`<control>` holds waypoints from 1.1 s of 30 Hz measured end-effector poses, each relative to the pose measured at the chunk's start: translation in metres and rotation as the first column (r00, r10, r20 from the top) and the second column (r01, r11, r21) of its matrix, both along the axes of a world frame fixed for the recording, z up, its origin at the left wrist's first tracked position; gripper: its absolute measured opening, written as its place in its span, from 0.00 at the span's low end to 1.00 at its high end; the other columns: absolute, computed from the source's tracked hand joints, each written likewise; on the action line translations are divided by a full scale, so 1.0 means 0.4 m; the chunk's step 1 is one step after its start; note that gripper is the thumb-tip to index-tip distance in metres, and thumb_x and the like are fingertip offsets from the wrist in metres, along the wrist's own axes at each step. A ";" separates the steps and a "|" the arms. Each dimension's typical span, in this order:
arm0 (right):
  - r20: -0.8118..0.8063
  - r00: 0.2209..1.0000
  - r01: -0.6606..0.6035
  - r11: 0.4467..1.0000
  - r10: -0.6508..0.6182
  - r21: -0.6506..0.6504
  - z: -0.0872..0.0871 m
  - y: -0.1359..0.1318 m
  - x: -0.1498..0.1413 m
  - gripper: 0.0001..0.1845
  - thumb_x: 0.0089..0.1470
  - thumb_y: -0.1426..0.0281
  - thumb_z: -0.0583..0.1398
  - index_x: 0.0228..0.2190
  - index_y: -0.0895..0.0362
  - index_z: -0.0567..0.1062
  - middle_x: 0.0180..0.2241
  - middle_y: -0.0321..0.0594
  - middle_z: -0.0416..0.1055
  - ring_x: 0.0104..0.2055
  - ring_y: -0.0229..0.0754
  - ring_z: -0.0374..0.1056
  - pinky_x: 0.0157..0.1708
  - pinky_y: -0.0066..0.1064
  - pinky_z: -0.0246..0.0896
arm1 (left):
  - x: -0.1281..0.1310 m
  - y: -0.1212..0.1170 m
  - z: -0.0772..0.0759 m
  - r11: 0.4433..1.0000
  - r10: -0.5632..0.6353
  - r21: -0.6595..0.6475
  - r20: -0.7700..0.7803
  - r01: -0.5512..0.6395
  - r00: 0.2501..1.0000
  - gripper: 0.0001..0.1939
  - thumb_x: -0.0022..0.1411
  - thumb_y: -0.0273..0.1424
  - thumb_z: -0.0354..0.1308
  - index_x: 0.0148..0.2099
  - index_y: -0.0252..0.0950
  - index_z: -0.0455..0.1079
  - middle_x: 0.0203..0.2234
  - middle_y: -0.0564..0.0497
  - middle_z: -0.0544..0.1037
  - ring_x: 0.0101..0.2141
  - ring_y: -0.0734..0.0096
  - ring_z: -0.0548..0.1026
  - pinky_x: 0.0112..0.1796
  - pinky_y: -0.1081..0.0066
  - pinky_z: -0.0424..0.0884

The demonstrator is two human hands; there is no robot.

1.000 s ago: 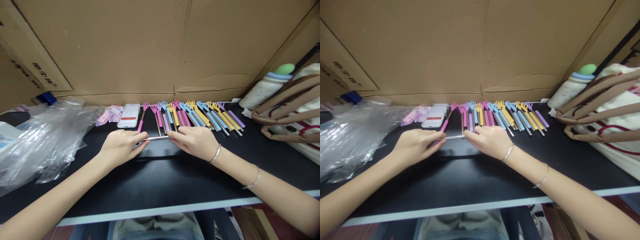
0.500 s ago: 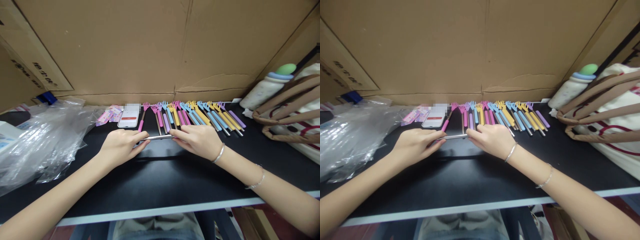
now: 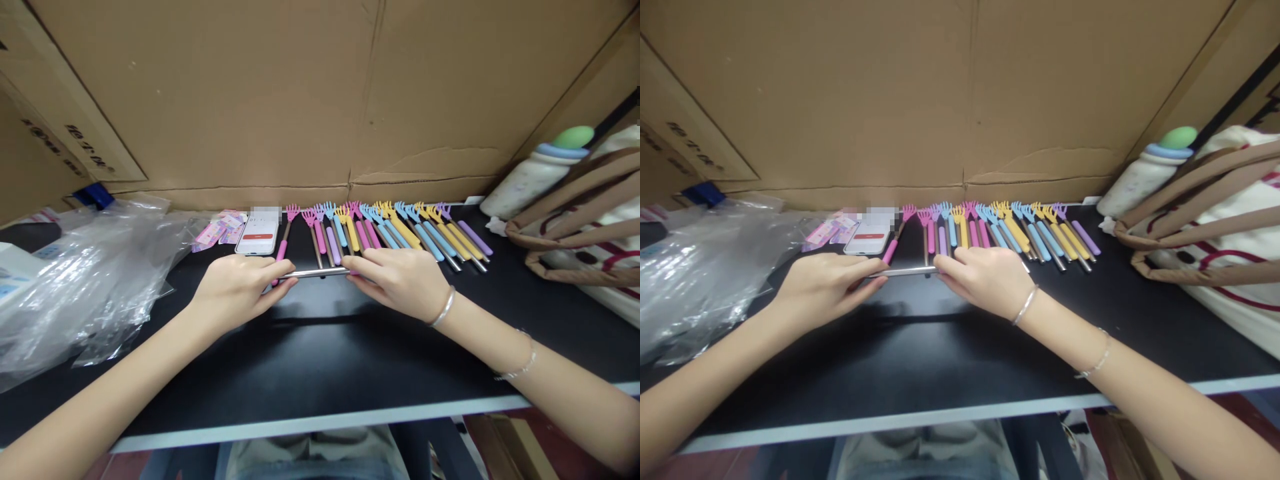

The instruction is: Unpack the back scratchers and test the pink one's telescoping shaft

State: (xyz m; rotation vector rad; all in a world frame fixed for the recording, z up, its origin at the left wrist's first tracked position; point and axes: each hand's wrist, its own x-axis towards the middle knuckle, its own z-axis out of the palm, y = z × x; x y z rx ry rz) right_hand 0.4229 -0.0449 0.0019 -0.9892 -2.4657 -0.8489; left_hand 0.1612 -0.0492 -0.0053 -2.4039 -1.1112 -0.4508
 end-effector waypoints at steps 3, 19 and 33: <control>-0.005 1.000 0.002 1.000 -0.002 0.001 0.002 -0.003 -0.001 0.17 0.61 0.62 0.49 0.34 0.52 0.75 0.21 0.32 0.68 0.21 0.31 0.59 0.20 0.29 0.36 | -0.001 0.000 0.004 1.000 -0.002 0.016 -0.011 0.002 1.000 0.15 0.65 0.40 0.44 0.36 0.42 0.71 0.23 0.55 0.77 0.22 0.72 0.72 0.21 0.73 0.51; -0.021 1.000 0.017 0.995 -0.019 -0.096 -0.011 0.002 0.002 0.16 0.61 0.62 0.48 0.34 0.53 0.74 0.24 0.33 0.72 0.24 0.32 0.64 0.21 0.29 0.38 | -0.003 0.009 -0.002 0.999 -0.006 0.050 -0.006 0.006 1.000 0.15 0.65 0.40 0.45 0.35 0.42 0.71 0.22 0.55 0.77 0.22 0.72 0.72 0.21 0.73 0.52; 0.014 0.996 0.090 0.971 -0.089 -0.221 -0.012 -0.003 0.001 0.14 0.59 0.62 0.49 0.31 0.54 0.71 0.20 0.33 0.70 0.20 0.34 0.63 0.21 0.28 0.33 | -0.004 0.011 -0.003 1.000 0.016 -0.007 -0.031 -0.016 0.999 0.15 0.65 0.41 0.45 0.34 0.43 0.70 0.21 0.56 0.76 0.21 0.72 0.72 0.21 0.73 0.50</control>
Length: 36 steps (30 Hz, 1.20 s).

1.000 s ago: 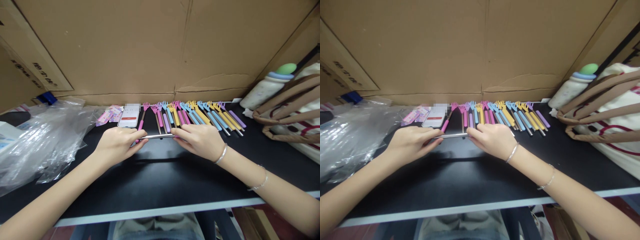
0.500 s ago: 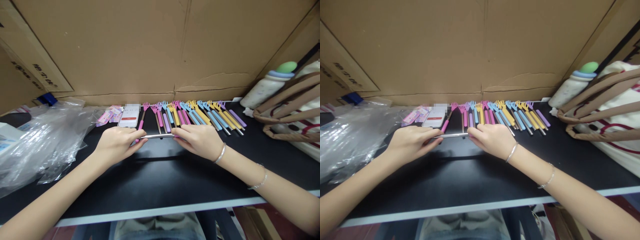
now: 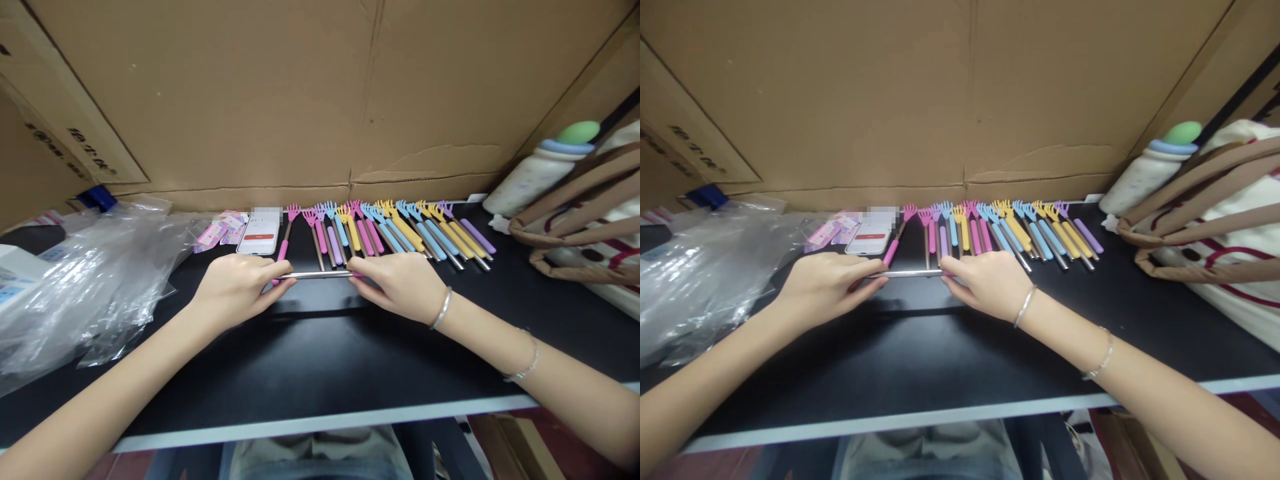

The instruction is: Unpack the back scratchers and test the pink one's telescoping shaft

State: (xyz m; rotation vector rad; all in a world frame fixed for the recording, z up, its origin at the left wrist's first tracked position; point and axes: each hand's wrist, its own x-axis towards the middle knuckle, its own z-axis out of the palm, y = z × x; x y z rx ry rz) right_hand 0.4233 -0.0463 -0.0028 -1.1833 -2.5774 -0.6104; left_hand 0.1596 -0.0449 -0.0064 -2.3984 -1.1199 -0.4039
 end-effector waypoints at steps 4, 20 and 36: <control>0.002 1.000 0.007 1.000 -0.007 -0.009 -0.002 0.004 0.002 0.14 0.59 0.62 0.49 0.31 0.54 0.70 0.20 0.33 0.71 0.20 0.34 0.63 0.21 0.28 0.33 | -0.007 0.004 -0.004 1.000 0.002 -0.004 0.001 -0.002 1.000 0.15 0.65 0.41 0.45 0.34 0.43 0.70 0.21 0.56 0.76 0.21 0.72 0.72 0.21 0.73 0.50; -0.002 1.000 -0.013 0.997 0.013 -0.075 -0.002 0.015 0.011 0.14 0.59 0.61 0.48 0.31 0.54 0.70 0.21 0.34 0.72 0.22 0.36 0.66 0.21 0.27 0.36 | -0.007 0.005 -0.001 1.000 -0.013 0.008 -0.013 0.013 1.000 0.15 0.65 0.39 0.45 0.35 0.42 0.71 0.21 0.54 0.75 0.22 0.73 0.71 0.22 0.73 0.51; -0.003 1.000 -0.018 0.981 0.018 -0.193 0.006 0.020 0.017 0.15 0.60 0.61 0.47 0.32 0.54 0.69 0.22 0.36 0.72 0.23 0.37 0.67 0.22 0.26 0.40 | -0.007 0.006 0.001 0.999 -0.034 0.007 -0.014 0.034 0.999 0.15 0.65 0.39 0.45 0.34 0.41 0.71 0.21 0.55 0.75 0.21 0.74 0.71 0.21 0.73 0.51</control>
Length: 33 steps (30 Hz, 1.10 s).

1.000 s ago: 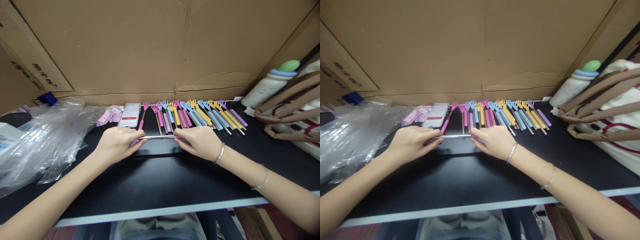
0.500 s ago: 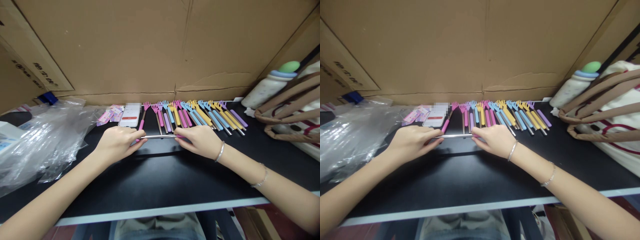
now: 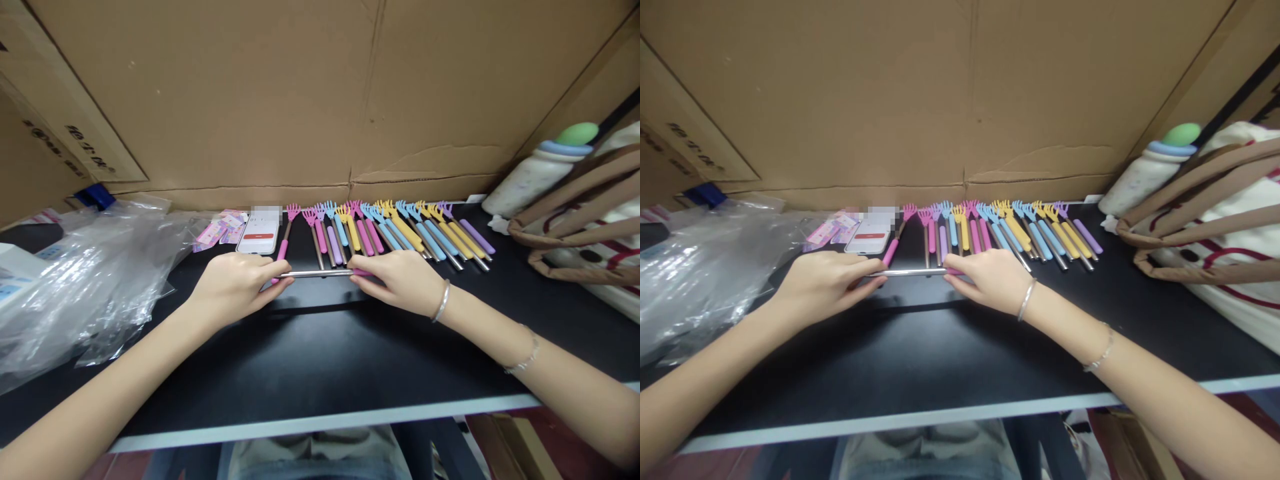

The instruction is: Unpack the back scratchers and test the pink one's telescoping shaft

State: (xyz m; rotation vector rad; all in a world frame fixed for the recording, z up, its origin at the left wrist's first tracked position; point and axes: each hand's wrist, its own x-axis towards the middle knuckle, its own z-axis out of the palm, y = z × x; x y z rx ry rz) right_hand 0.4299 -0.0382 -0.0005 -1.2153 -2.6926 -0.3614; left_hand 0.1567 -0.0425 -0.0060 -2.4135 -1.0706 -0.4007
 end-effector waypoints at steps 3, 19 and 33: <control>0.002 1.000 -0.003 1.000 0.003 -0.006 0.000 0.000 0.000 0.15 0.60 0.61 0.47 0.32 0.54 0.69 0.22 0.36 0.72 0.23 0.37 0.67 0.22 0.26 0.41 | -0.001 0.000 -0.001 1.000 0.001 -0.020 0.007 -0.001 1.000 0.15 0.65 0.39 0.45 0.34 0.42 0.71 0.21 0.55 0.75 0.21 0.74 0.71 0.21 0.73 0.51; 0.024 1.000 0.001 0.999 0.000 -0.038 0.007 0.003 0.003 0.16 0.60 0.61 0.46 0.33 0.54 0.69 0.21 0.35 0.71 0.23 0.37 0.66 0.23 0.26 0.42 | 0.000 0.003 0.000 0.996 0.007 -0.090 0.035 -0.004 0.999 0.15 0.65 0.40 0.45 0.35 0.42 0.71 0.22 0.54 0.76 0.22 0.74 0.71 0.21 0.73 0.50; 0.034 0.999 0.030 0.992 -0.026 -0.124 0.016 0.004 0.007 0.15 0.60 0.60 0.47 0.34 0.53 0.69 0.22 0.36 0.71 0.25 0.38 0.67 0.24 0.25 0.44 | 0.001 0.005 -0.003 0.998 -0.013 -0.068 0.020 0.014 1.000 0.13 0.64 0.39 0.46 0.34 0.42 0.70 0.20 0.56 0.75 0.21 0.73 0.72 0.20 0.74 0.49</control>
